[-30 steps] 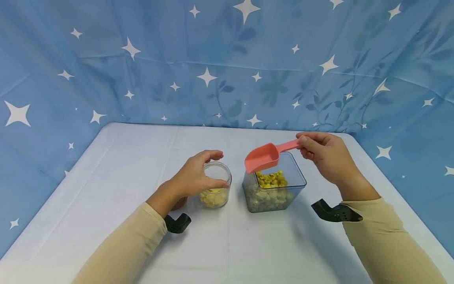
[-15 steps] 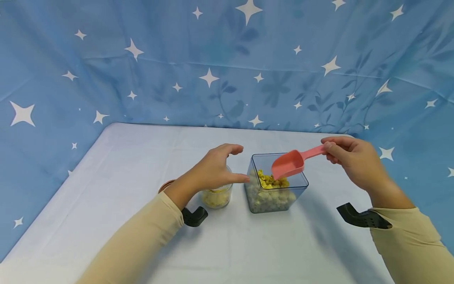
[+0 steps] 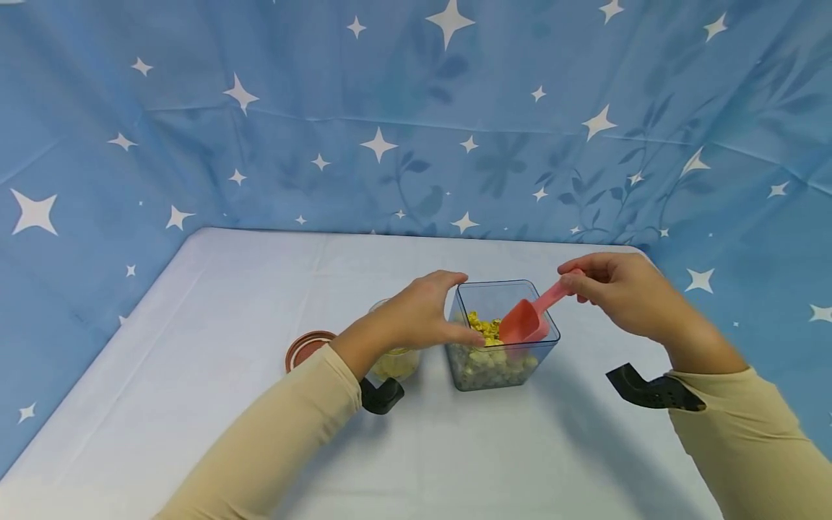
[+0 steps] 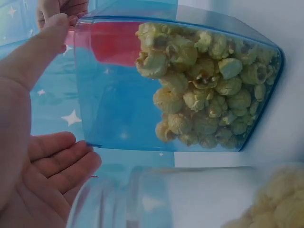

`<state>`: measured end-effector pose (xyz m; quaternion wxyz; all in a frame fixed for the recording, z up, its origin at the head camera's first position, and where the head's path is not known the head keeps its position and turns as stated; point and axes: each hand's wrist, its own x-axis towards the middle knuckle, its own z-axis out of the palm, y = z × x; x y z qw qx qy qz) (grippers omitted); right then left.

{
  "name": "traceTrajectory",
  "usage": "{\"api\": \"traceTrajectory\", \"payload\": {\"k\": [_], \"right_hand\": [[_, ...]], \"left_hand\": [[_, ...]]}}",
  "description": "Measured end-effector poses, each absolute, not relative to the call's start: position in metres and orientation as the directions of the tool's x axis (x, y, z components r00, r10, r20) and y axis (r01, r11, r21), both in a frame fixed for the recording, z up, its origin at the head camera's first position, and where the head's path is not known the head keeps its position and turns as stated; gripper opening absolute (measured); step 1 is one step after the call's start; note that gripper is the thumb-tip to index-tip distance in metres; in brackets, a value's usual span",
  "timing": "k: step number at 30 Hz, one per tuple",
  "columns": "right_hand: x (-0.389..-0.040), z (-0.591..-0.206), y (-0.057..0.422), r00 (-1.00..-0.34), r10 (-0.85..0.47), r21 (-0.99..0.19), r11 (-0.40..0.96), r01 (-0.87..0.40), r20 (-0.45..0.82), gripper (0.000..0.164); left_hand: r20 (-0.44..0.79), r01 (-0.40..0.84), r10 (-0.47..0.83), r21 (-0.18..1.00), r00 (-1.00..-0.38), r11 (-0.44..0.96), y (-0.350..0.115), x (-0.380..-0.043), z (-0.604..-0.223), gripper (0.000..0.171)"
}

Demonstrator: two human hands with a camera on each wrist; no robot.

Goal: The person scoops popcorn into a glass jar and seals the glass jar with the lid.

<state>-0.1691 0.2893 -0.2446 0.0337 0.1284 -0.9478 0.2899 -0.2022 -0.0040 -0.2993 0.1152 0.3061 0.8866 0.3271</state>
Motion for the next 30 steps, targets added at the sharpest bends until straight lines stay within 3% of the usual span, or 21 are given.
{"api": "traceTrajectory", "payload": {"k": [9, 15, 30], "right_hand": [[-0.164, -0.249, 0.287, -0.974, -0.216, -0.554, 0.804, -0.217, 0.068, 0.034], [-0.164, -0.272, 0.285, -0.97, -0.242, -0.616, 0.76, -0.209, 0.03, 0.036], [-0.163, -0.295, 0.287, -0.984, -0.17, -0.725, 0.671, -0.155, 0.054, 0.038]], "left_hand": [[-0.018, 0.455, 0.601, 0.635, -0.799, 0.624, 0.0, -0.201, -0.298, 0.096], [-0.015, 0.461, 0.602, 0.629, -0.798, 0.626, 0.001, -0.201, -0.3, 0.097], [-0.028, 0.459, 0.597, 0.61, -0.802, 0.646, 0.001, -0.201, -0.297, 0.098]]}}
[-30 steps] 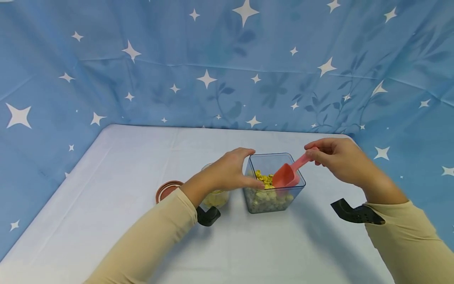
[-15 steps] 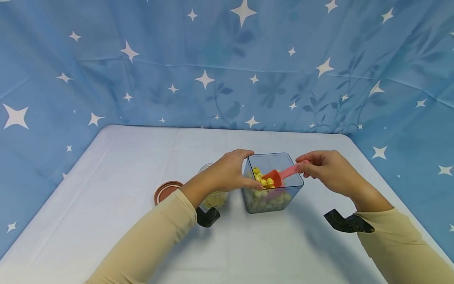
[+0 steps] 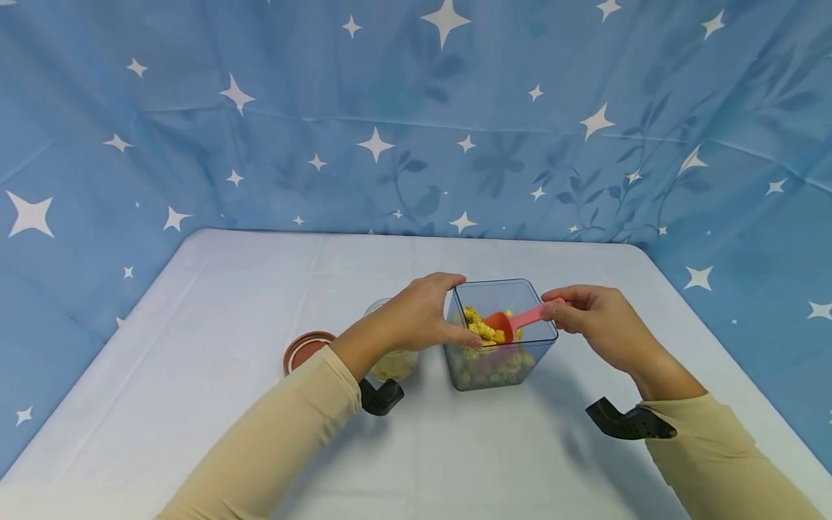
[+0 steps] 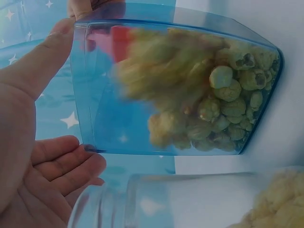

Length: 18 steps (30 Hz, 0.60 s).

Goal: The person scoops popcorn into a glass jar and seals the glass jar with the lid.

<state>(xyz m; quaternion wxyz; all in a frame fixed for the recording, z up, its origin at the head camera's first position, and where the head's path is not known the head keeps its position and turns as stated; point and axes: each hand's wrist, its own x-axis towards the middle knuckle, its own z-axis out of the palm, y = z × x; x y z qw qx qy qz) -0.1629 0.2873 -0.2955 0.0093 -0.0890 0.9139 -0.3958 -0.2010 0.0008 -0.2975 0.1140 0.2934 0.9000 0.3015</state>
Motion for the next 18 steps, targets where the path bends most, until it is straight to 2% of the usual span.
{"api": "traceTrajectory", "payload": {"k": [14, 18], "right_hand": [[-0.1633, -0.3024, 0.2829, -0.991, -0.118, -0.778, 0.617, -0.117, 0.056, 0.043], [-0.1648, -0.3057, 0.2865, -0.997, -0.076, -0.843, 0.534, -0.066, 0.03, 0.048]], "left_hand": [[-0.026, 0.457, 0.593, 0.611, -0.804, 0.647, 0.002, -0.2015, -0.297, 0.097], [-0.036, 0.451, 0.588, 0.604, -0.808, 0.657, 0.0026, -0.2016, -0.298, 0.098]]}}
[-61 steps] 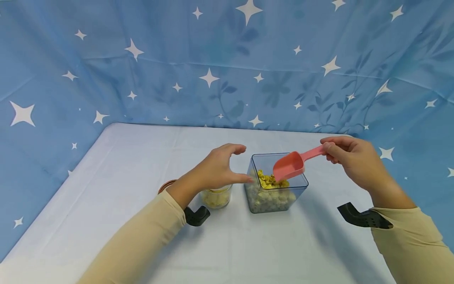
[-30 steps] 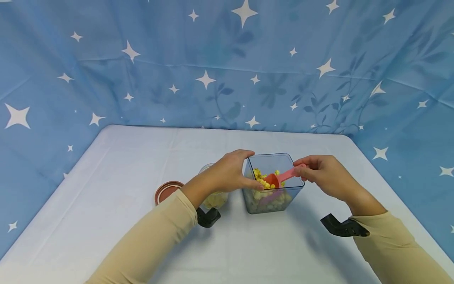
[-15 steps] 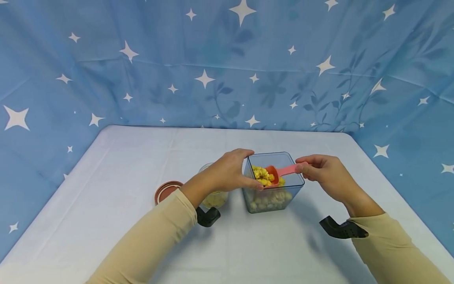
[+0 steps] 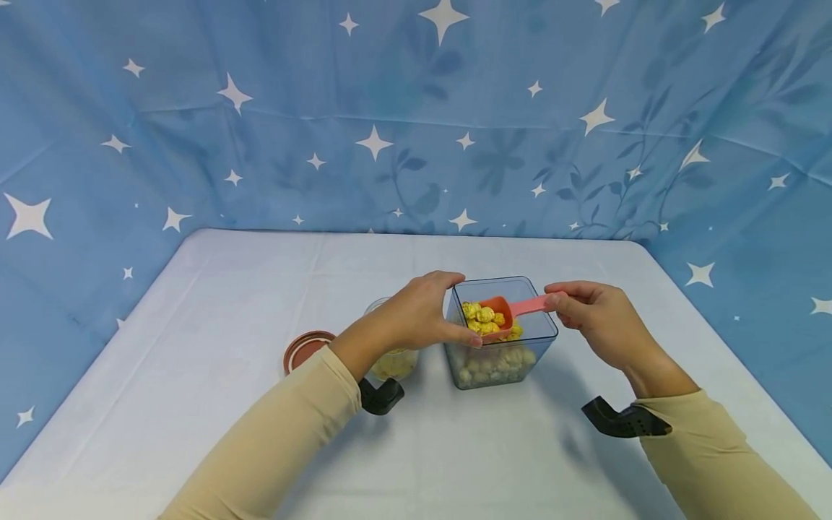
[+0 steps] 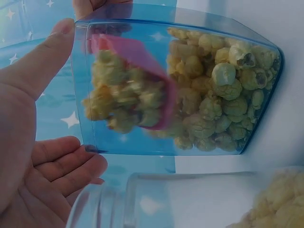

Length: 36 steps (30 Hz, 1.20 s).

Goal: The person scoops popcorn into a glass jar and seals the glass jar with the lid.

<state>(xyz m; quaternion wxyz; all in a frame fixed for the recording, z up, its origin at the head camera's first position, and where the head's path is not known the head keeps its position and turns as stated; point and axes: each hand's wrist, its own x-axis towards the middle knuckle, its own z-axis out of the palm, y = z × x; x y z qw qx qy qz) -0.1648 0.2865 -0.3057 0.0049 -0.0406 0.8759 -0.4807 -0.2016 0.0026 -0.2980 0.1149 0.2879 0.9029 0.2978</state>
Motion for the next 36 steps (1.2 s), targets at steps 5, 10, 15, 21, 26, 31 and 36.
{"api": "traceTrajectory", "payload": {"k": [5, 10, 15, 21, 26, 31, 36], "right_hand": [[-0.168, -0.311, 0.292, -0.997, -0.076, -0.961, 0.276, -0.028, 0.007, 0.033], [-0.17, -0.317, 0.297, -0.996, -0.083, -0.996, 0.082, -0.019, 0.013, 0.01], [-0.171, -0.32, 0.302, -0.994, -0.105, -0.999, -0.018, -0.028, 0.03, 0.016], [-0.172, -0.322, 0.306, -0.99, -0.133, -0.995, -0.098, -0.033, 0.046, 0.019], [-0.173, -0.322, 0.306, -0.99, -0.135, -0.993, -0.111, -0.029, 0.044, 0.018], [-0.172, -0.321, 0.308, -0.992, -0.122, -0.992, -0.124, -0.012, 0.028, 0.018], [-0.172, -0.32, 0.313, -0.992, -0.119, -0.989, -0.147, -0.018, 0.036, 0.019]], "left_hand": [[-0.04, 0.448, 0.59, 0.609, -0.807, 0.654, 0.003, -0.202, -0.298, 0.099], [-0.047, 0.445, 0.589, 0.608, -0.807, 0.657, 0.003, -0.201, -0.297, 0.099], [-0.052, 0.44, 0.588, 0.61, -0.807, 0.659, 0.004, -0.201, -0.296, 0.099], [-0.055, 0.428, 0.578, 0.616, -0.814, 0.662, 0.004, -0.201, -0.296, 0.098], [-0.057, 0.423, 0.572, 0.613, -0.818, 0.667, 0.004, -0.201, -0.296, 0.097], [-0.054, 0.427, 0.577, 0.616, -0.815, 0.662, 0.003, -0.201, -0.296, 0.097], [-0.052, 0.433, 0.585, 0.622, -0.809, 0.653, 0.002, -0.201, -0.297, 0.097]]}}
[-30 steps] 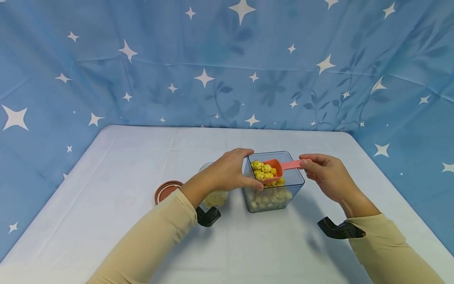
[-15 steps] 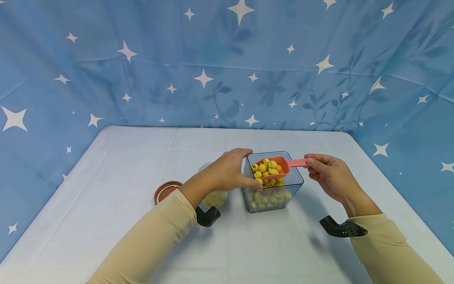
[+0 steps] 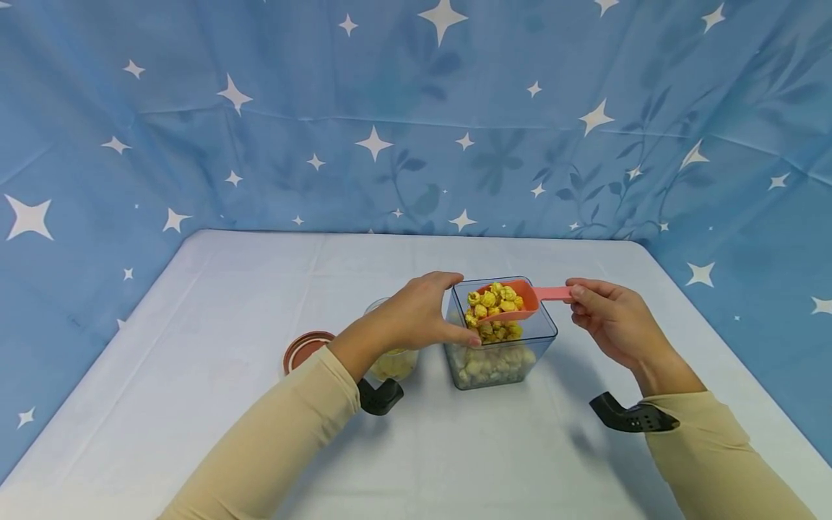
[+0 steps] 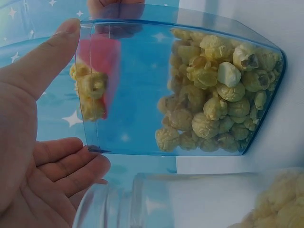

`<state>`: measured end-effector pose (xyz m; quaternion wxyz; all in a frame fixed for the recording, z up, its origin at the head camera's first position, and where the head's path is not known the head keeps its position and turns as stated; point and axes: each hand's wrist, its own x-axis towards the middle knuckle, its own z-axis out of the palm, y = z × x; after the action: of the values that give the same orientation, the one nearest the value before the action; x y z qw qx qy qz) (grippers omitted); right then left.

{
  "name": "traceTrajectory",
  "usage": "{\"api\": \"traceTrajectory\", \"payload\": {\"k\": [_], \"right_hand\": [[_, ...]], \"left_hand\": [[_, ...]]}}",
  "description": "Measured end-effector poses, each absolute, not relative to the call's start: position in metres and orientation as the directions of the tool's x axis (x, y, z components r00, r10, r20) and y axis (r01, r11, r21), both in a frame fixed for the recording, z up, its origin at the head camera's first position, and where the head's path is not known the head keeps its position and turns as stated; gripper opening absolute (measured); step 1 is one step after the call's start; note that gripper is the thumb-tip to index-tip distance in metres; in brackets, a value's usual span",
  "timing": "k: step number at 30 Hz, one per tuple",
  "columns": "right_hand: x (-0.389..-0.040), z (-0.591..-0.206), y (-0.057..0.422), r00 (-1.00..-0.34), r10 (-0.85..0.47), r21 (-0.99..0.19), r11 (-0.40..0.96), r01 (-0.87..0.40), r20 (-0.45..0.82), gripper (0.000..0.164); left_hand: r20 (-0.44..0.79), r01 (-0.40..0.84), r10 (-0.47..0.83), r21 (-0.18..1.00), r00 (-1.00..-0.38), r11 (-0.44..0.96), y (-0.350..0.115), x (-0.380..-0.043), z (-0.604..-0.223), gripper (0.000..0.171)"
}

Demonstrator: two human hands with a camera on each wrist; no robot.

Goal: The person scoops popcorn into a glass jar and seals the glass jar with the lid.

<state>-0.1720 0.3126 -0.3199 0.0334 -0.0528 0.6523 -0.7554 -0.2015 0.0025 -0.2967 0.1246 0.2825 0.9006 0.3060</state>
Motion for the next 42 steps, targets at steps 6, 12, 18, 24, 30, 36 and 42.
{"api": "traceTrajectory", "payload": {"k": [6, 12, 18, 24, 30, 36, 42], "right_hand": [[-0.173, -0.318, 0.317, -0.989, -0.123, -0.98, -0.192, -0.055, 0.08, 0.021], [-0.174, -0.313, 0.317, -0.987, -0.125, -0.976, -0.204, -0.073, 0.1, 0.021], [-0.174, -0.307, 0.315, -0.982, -0.141, -0.966, -0.242, -0.09, 0.127, 0.022], [-0.175, -0.301, 0.306, -0.976, -0.155, -0.962, -0.247, -0.112, 0.154, 0.022], [-0.174, -0.297, 0.294, -0.969, -0.178, -0.965, -0.23, -0.128, 0.171, 0.022], [-0.175, -0.296, 0.28, -0.962, -0.197, -0.969, -0.195, -0.151, 0.189, 0.023], [-0.176, -0.294, 0.262, -0.963, -0.2, -0.978, -0.141, -0.152, 0.179, 0.022]], "left_hand": [[-0.044, 0.438, 0.592, 0.629, -0.805, 0.642, 0.002, -0.202, -0.297, 0.097], [-0.021, 0.444, 0.59, 0.638, -0.807, 0.629, -0.001, -0.201, -0.298, 0.097], [0.011, 0.428, 0.57, 0.672, -0.822, 0.604, -0.007, -0.201, -0.298, 0.097], [0.054, 0.413, 0.539, 0.708, -0.84, 0.573, -0.021, -0.199, -0.303, 0.092], [0.122, 0.43, 0.523, 0.737, -0.843, 0.522, -0.047, -0.197, -0.311, 0.086], [0.148, 0.424, 0.497, 0.752, -0.855, 0.505, -0.072, -0.194, -0.323, 0.086], [0.148, 0.395, 0.479, 0.79, -0.865, 0.469, -0.084, -0.193, -0.335, 0.087]]}}
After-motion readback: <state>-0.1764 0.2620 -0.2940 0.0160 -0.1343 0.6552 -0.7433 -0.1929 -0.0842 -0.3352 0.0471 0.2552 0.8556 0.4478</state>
